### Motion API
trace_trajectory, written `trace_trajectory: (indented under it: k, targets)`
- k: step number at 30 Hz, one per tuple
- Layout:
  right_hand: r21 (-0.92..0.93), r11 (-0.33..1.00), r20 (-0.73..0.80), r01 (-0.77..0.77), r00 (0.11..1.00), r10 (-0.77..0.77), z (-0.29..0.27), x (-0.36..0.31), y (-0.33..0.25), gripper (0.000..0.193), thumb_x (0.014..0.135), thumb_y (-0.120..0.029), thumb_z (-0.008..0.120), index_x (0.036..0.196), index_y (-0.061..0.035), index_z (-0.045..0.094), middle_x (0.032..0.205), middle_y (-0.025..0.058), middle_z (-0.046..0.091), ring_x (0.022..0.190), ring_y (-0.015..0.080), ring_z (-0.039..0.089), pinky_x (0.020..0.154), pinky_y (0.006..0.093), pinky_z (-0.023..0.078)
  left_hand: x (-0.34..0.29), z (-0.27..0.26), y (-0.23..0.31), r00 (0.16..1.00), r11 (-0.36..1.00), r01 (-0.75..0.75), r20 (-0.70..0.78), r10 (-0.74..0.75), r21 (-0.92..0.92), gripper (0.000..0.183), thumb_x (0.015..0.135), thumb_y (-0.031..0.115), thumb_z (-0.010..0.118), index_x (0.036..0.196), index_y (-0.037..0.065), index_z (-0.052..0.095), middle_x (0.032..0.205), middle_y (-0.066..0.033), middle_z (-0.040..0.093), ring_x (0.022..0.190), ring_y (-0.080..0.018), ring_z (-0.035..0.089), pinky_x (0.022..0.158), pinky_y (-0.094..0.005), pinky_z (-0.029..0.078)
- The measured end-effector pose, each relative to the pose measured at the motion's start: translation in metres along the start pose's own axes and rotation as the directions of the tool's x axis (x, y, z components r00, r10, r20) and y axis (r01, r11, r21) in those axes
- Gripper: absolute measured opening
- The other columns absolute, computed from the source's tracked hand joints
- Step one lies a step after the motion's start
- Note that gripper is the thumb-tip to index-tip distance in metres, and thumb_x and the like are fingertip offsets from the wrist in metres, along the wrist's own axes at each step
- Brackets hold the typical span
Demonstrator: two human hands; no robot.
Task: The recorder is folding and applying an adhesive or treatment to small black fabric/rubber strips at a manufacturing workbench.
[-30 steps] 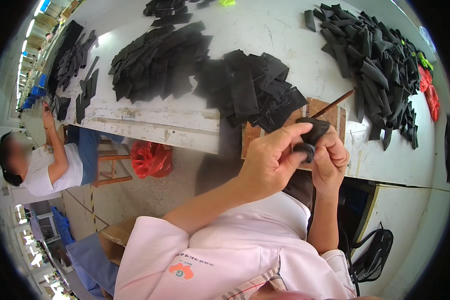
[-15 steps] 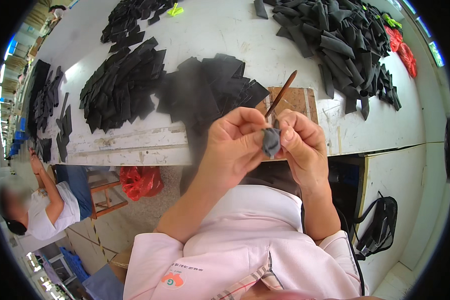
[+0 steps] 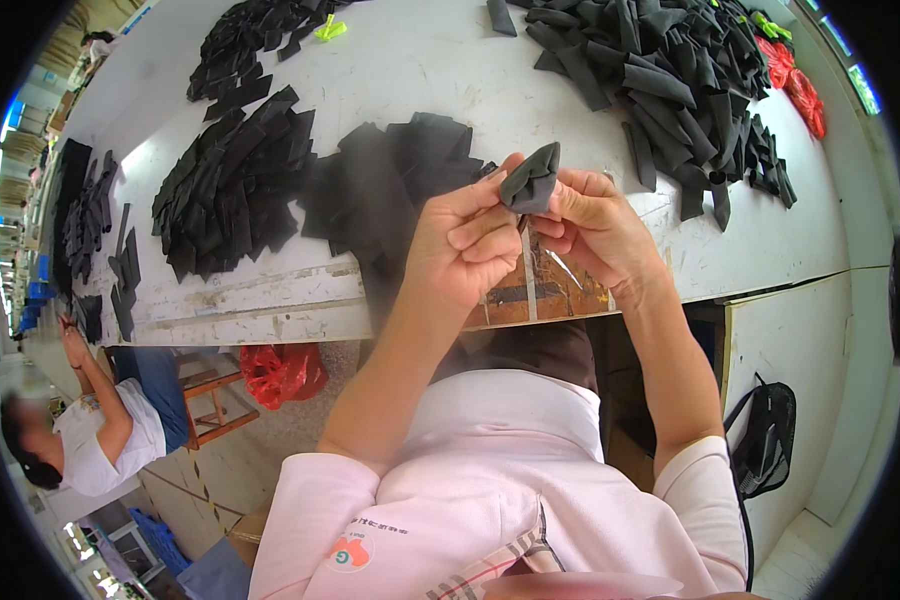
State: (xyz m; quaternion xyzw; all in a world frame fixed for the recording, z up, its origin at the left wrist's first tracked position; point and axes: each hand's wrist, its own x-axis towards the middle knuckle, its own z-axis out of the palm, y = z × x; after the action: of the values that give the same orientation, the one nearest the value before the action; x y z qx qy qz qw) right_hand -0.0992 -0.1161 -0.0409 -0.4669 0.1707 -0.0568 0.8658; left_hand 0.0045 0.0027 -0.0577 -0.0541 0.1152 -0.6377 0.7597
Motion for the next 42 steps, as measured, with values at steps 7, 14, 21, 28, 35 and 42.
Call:
trace_trajectory:
  k: [7,14,21,28,35,42]
  targets:
    - [-0.304,0.926,0.103,0.224,0.974,-0.202,0.017,0.001,-0.032,0.031,0.082,-0.03,0.058,0.066,-0.0045,0.051,0.058,-0.0031,0.041,0.052,0.0048,0.037,0.047,0.0181,0.03,-0.013,0.036,-0.013,0.972,0.994,0.103,0.215,-0.092,-0.041,0.023,0.079,-0.003,0.039,0.098,-0.014,0.046,0.07,-0.014,0.058,0.029,-0.0049,0.035,0.026,-0.0165,0.027]
    - [0.003,1.0,0.088,0.025,0.996,-0.025,-0.011,0.011,0.017,0.028,0.083,-0.029,0.056,0.069,-0.0057,0.052,0.058,-0.0041,0.042,0.055,0.0057,0.039,0.05,0.0193,0.032,-0.016,-0.017,0.008,0.991,0.787,-0.125,0.119,0.066,0.604,0.033,0.082,0.007,0.048,0.113,-0.003,0.044,0.089,-0.0073,0.054,0.061,-0.0061,0.05,0.044,-0.0164,0.036]
    - [-0.612,0.746,-0.091,0.264,0.913,-0.398,-0.003,-0.002,0.007,0.03,0.086,-0.029,0.051,0.079,0.0007,0.055,0.057,-0.0019,0.041,0.057,0.0089,0.041,0.054,0.0229,0.036,-0.007,0.029,-0.002,0.718,-0.554,-0.53,0.687,0.109,0.642,0.025,0.078,0.001,0.059,0.102,-0.003,0.055,0.096,-0.0102,0.056,0.08,-0.0117,0.051,0.075,-0.0222,0.042]
    - [-0.895,-0.184,0.43,0.407,0.676,-0.599,0.027,-0.021,-0.021,0.05,0.068,-0.04,0.065,0.095,-0.0007,0.052,0.078,0.0091,0.051,0.068,0.0253,0.052,0.055,0.0319,0.042,-0.008,0.035,-0.018,0.627,-0.213,-0.675,0.701,0.341,0.707,0.014,0.082,0.0,0.053,0.096,-0.003,0.055,0.09,-0.0076,0.057,0.077,-0.0095,0.052,0.071,-0.0218,0.043]
    - [-0.948,-0.082,0.296,0.309,0.75,-0.591,0.024,-0.023,-0.006,0.041,0.066,-0.028,0.068,0.093,-0.0026,0.051,0.074,0.0085,0.049,0.068,0.0253,0.052,0.053,0.0338,0.042,-0.005,0.043,-0.016,0.721,-0.29,-0.581,0.646,0.251,0.761,0.014,0.081,0.001,0.055,0.094,-0.004,0.056,0.082,-0.0059,0.059,0.075,-0.0075,0.052,0.068,-0.0203,0.043]
    - [-0.943,-0.16,0.328,0.293,0.72,-0.611,0.029,-0.025,-0.022,0.023,0.07,-0.02,0.065,0.072,-0.0038,0.05,0.067,0.0066,0.05,0.064,0.0256,0.052,0.05,0.0354,0.041,-0.01,0.039,-0.015,0.564,0.077,-0.779,0.642,0.519,0.622,0.01,0.084,0.006,0.052,0.091,-0.001,0.056,0.089,-0.0106,0.059,0.081,-0.017,0.053,0.079,-0.0307,0.041]
